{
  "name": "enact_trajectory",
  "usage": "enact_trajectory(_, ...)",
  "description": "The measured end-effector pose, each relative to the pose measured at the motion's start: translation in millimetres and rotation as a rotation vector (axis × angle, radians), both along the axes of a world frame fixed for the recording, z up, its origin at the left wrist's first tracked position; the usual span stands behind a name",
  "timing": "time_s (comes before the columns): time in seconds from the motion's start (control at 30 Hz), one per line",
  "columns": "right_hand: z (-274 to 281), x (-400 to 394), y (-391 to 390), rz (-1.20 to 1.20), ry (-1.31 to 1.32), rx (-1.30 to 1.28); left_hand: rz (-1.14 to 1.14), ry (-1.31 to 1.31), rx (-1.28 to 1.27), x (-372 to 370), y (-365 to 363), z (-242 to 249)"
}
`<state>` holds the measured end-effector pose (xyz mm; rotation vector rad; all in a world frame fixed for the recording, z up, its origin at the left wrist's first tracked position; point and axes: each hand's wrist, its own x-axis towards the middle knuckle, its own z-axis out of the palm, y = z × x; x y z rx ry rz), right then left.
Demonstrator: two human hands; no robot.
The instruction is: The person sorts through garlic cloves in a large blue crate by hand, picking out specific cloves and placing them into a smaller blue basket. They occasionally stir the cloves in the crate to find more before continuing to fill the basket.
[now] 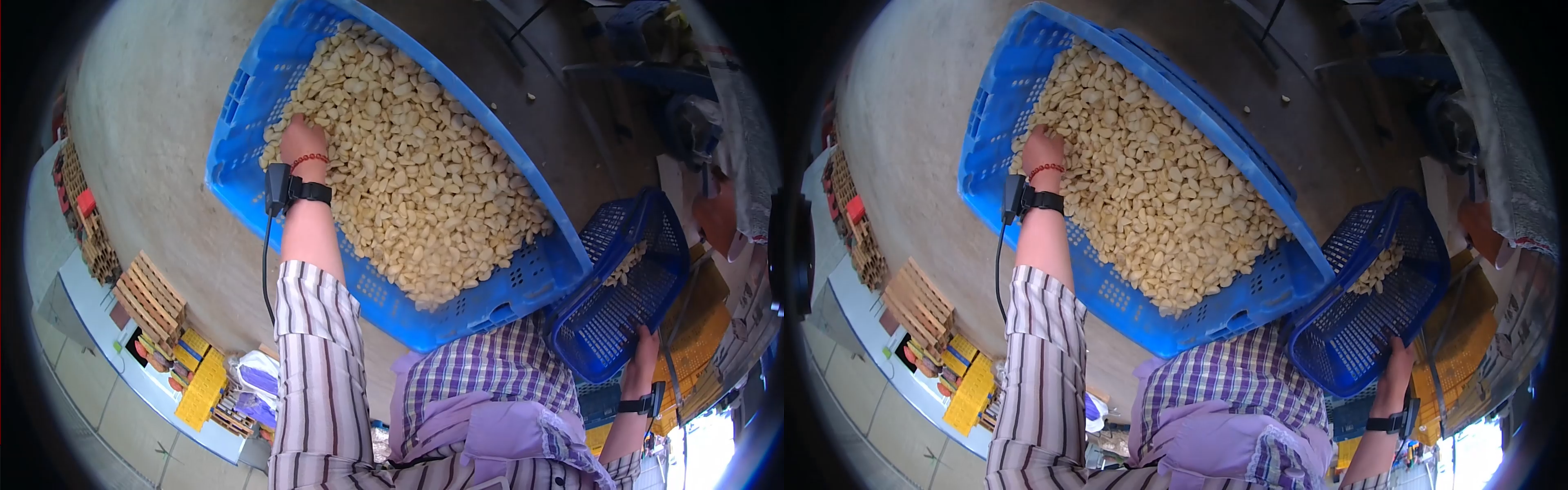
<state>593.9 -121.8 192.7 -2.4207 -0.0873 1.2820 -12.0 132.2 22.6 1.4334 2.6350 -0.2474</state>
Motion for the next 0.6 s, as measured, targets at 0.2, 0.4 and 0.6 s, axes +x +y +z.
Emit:
enact_trajectory(0.2,-12.1,16.8,-13.2,-0.021,0.05,0.029,0.001,-0.196,-0.209,-26.1,10.7,0.3)
enact_trajectory(0.4,-0.5,-4.0,7.4,0.018,0.005,-0.04,0.552,-0.575,0.059,-16.6,10.3,-17.5)
enact_trajectory(0.6,-10.0,10.6,-3.3,0.047,0.016,-0.012,0.573,-0.647,0.251,-18.0,-7.7,-53.4)
